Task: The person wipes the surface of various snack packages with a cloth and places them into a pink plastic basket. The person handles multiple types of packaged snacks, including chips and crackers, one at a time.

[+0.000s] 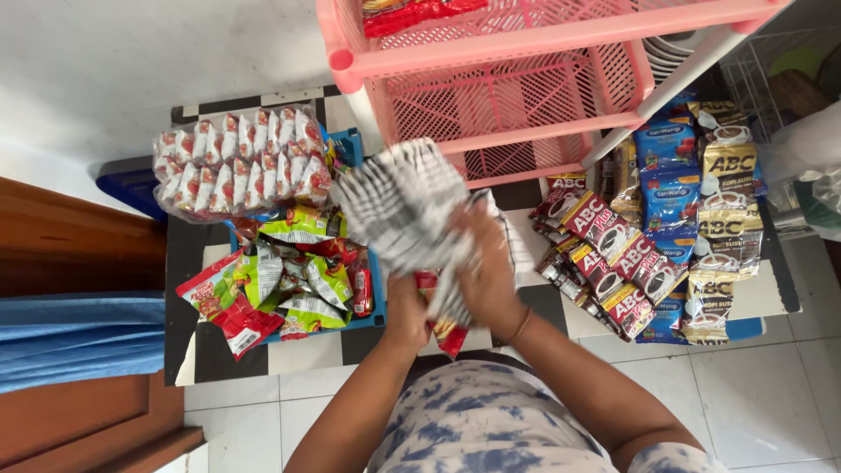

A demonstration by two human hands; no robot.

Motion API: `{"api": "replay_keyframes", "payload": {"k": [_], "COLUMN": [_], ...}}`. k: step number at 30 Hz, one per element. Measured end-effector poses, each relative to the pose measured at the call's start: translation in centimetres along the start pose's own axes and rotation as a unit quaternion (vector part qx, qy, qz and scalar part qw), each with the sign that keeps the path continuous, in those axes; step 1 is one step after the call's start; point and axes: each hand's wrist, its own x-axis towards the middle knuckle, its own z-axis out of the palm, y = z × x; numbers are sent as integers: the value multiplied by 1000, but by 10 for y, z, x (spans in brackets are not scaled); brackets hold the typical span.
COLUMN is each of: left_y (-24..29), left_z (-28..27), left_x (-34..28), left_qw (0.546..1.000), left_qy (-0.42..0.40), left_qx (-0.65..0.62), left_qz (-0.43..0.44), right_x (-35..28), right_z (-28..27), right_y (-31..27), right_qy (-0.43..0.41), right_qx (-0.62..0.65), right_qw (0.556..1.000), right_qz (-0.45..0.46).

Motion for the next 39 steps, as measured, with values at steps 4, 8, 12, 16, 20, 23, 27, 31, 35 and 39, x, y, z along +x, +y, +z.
{"api": "replay_keyframes", "payload": {"k": [4, 8, 12, 16, 20, 23, 27, 31, 35, 39], "left_y": [3, 6, 10, 12, 5, 4, 5, 17, 36, 46], "left_z": [3, 3, 2, -1, -11, -13, -10, 5, 19, 25], "left_x": [-4, -11, -17, -17, -22, -18, -31, -42, -40, -29], "left_qw": [1000, 1000, 999, 998, 996, 987, 987, 998, 999, 991], "left_qy": [-4, -25, -28, -51, -62, -110, -107, -54, -30, -27], "left_qx": [5, 5, 18, 24, 57, 113, 116, 16, -38, 72], "left_qz": [2, 10, 15, 22, 26, 40, 20, -27, 24, 113], "right_x": [4, 0, -1, 12, 23, 30, 37, 48, 16, -16], "right_z": [0, -1, 2, -6, -14, -18, -20, -26, -21, -15], "right_y": [-6, -10, -20, -30, -35, -32, -4, 58, 117, 165], "right_qy": [26, -12, 26, -28, -25, -65, -93, -86, -79, -83], "right_qx": [-66, -116, -49, -146, -99, -138, -70, 176, 373, 386], "right_qw": [996, 988, 998, 976, 993, 970, 990, 947, 874, 854], "right_qz": [-47, -98, 5, -161, -59, -191, -86, 256, 300, 339]}}
